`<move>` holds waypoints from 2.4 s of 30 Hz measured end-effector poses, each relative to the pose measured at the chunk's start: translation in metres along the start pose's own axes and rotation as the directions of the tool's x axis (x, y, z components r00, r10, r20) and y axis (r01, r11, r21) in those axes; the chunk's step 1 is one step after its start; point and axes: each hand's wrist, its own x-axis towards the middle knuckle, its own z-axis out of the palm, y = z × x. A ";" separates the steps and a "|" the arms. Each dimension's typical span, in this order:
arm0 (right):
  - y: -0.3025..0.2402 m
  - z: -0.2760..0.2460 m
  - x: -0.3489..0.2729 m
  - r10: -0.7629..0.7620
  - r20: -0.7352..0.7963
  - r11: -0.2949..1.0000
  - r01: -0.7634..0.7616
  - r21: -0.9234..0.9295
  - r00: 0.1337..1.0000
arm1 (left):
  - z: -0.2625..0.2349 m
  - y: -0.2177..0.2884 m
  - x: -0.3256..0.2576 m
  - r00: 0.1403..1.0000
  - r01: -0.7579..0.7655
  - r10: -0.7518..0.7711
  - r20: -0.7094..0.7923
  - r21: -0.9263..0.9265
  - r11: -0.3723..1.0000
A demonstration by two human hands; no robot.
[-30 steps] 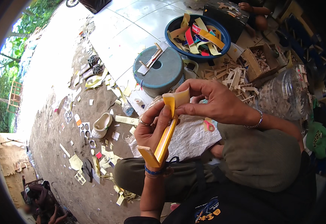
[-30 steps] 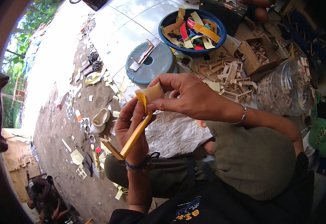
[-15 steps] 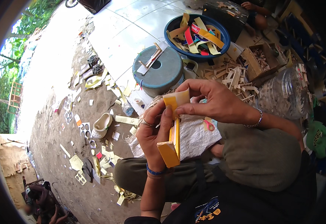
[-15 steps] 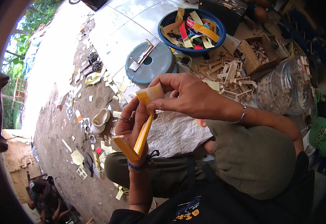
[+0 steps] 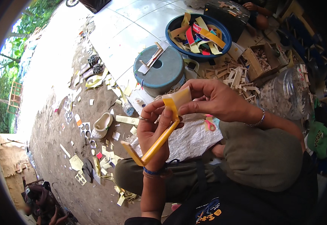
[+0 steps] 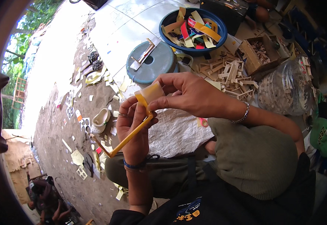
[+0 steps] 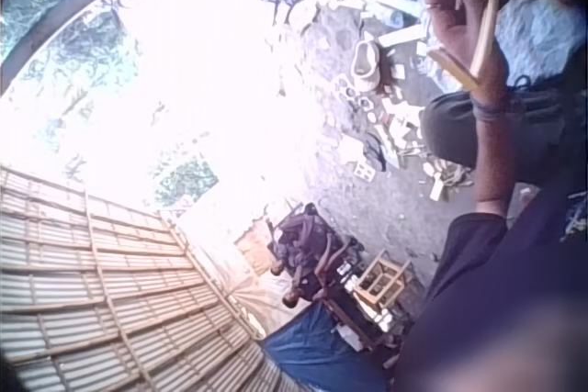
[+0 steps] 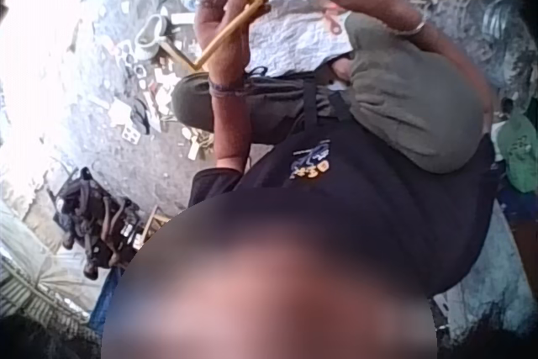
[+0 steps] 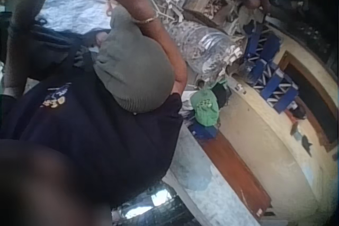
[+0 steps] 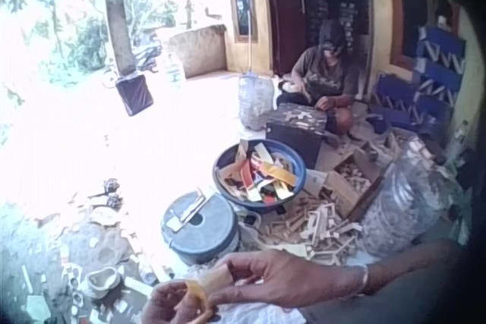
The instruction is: The person folds a yellow printed cardboard strip into an L-shaped frame and trims it with scissors. They then attach a small white foam piece to the frame and continue folding and cutting to refine the shape.
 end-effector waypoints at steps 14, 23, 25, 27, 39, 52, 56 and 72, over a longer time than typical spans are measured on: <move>0.000 -0.001 0.000 0.047 -0.010 0.999 -0.047 0.012 0.999 | -0.016 -0.002 -0.002 0.963 0.248 -0.189 0.192 -0.358 0.900; 0.002 -0.002 -0.001 0.191 0.014 0.980 -0.192 0.059 0.981 | -0.019 -0.003 0.003 0.948 0.300 -0.193 0.254 -0.503 0.810; 0.001 -0.002 -0.002 0.185 0.009 0.980 -0.185 0.078 0.983 | -0.020 -0.003 0.004 0.950 0.312 -0.250 0.187 -0.501 0.807; 0.000 -0.002 -0.004 0.141 -0.009 0.989 -0.140 0.042 0.990 | -0.022 -0.002 0.006 0.932 0.359 -0.304 0.196 -0.603 0.712; -0.004 -0.003 -0.009 0.055 -0.046 0.992 -0.050 0.112 0.997 | -0.001 -0.004 0.002 0.994 0.092 -0.100 -0.038 -0.167 0.982; -0.004 -0.005 -0.012 0.071 0.047 0.983 -0.078 0.168 0.996 | -0.003 -0.015 0.003 0.957 -0.291 0.283 0.068 0.195 0.937; -0.009 -0.009 -0.015 0.079 0.073 0.994 -0.084 0.072 0.994 | -0.006 -0.011 0.007 0.855 -0.516 0.490 0.170 0.375 0.770; -0.016 -0.017 -0.011 -0.199 0.182 0.968 0.222 -0.115 0.963 | -0.003 -0.010 -0.003 0.841 -0.515 0.480 0.250 0.103 0.851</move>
